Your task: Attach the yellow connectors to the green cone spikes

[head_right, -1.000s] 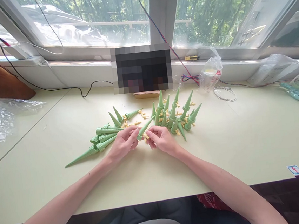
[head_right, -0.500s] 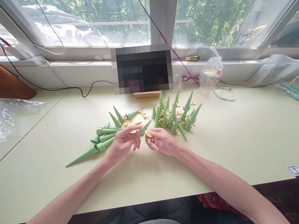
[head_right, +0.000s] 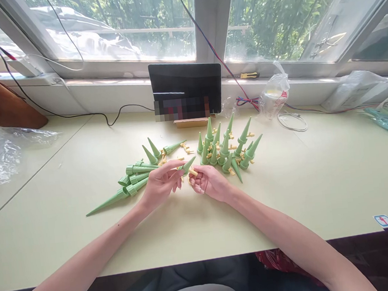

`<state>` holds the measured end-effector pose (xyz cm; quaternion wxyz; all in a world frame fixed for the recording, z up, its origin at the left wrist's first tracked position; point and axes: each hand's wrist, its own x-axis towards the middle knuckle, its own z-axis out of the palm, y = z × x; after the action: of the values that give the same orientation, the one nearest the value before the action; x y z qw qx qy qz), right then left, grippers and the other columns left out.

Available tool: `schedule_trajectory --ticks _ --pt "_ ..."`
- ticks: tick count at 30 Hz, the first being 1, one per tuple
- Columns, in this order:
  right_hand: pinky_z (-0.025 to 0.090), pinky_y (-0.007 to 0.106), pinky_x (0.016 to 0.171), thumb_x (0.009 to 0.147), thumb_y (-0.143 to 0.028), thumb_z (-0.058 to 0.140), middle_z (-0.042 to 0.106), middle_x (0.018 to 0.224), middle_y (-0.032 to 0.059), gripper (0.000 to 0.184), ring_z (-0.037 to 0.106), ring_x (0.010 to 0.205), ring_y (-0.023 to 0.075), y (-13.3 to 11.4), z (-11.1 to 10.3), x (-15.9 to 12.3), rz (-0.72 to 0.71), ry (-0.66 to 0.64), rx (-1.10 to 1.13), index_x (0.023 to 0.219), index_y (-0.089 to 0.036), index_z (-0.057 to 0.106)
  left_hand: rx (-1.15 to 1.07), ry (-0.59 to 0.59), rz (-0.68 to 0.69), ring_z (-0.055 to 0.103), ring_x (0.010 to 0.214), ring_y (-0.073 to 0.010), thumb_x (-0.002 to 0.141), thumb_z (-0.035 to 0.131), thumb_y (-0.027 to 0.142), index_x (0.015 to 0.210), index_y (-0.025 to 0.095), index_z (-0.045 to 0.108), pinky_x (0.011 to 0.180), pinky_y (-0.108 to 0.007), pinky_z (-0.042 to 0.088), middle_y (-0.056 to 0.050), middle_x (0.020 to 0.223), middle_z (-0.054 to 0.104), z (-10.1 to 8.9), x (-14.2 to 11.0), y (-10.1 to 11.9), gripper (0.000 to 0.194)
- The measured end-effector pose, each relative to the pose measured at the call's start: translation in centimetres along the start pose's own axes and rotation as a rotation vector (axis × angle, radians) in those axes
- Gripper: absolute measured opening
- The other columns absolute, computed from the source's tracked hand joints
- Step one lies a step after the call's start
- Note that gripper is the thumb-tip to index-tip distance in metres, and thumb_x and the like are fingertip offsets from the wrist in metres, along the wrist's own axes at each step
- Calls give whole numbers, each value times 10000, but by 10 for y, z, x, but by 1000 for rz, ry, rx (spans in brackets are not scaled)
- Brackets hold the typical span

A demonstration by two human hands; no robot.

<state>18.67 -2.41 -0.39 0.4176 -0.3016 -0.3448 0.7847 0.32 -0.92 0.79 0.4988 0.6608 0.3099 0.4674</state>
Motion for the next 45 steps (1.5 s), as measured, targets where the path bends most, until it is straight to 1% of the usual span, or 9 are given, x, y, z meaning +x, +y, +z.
schedule_trajectory --ticks 4,9,19,21,28,33,36,41,45 --pt "359 211 421 850 -412 629 601 612 1 299 484 435 79 1 -1 0 -5 9 -24 734 -137 621 27 5 30 543 493 -41 887 672 299 1072 182 722 397 -168 446 -51 916 631 -1 0 0 224" --pt "350 215 411 846 -397 649 593 594 0 293 489 439 87 2 1 0 -56 16 -72 706 -142 613 49 0 60 548 522 -37 894 664 297 1080 197 735 419 -167 482 -85 1059 653 -1 0 -2 223" --pt "314 222 412 826 -334 649 568 554 -6 262 458 424 81 0 8 -3 -93 65 -88 654 -153 569 198 -31 181 630 763 -123 917 623 258 1109 207 733 497 -180 539 -97 1074 670 0 -1 -7 227" --pt "303 220 407 822 -331 653 568 546 -7 265 453 418 79 0 8 -3 -88 70 -91 645 -157 561 227 -32 192 640 769 -128 919 619 265 1109 200 732 500 -180 540 -101 1071 677 0 -1 -7 230" --pt "301 218 388 805 -353 696 578 532 -8 296 464 397 83 4 4 -2 -101 66 -107 629 -160 556 244 -11 173 562 559 -65 900 651 283 1045 192 748 476 -186 513 -67 956 695 -1 -1 -8 197" --pt "294 214 373 818 -404 705 564 525 -18 318 456 393 83 6 1 -2 -128 45 -141 658 -159 580 237 9 162 585 597 -90 880 674 298 1004 188 771 474 -187 492 -83 928 710 -1 -1 -7 192" --pt "293 214 368 825 -427 705 563 537 -21 322 454 400 84 6 0 -3 -146 54 -186 685 -158 598 250 35 151 566 573 -88 858 698 300 981 183 778 475 -188 476 -71 853 707 0 -2 -5 188" --pt "291 218 385 852 -462 681 543 542 -27 364 430 419 81 6 2 -6 -175 79 -281 667 -172 563 251 51 81 517 508 -77 846 703 324 938 153 769 446 -199 437 -60 796 695 2 -4 -2 205" --pt "323 231 415 886 -467 643 526 545 -31 364 424 436 88 7 4 -7 -237 105 -389 681 -178 562 201 24 -31 486 495 -78 854 687 360 915 133 737 446 -198 411 -36 696 660 3 -5 2 240"
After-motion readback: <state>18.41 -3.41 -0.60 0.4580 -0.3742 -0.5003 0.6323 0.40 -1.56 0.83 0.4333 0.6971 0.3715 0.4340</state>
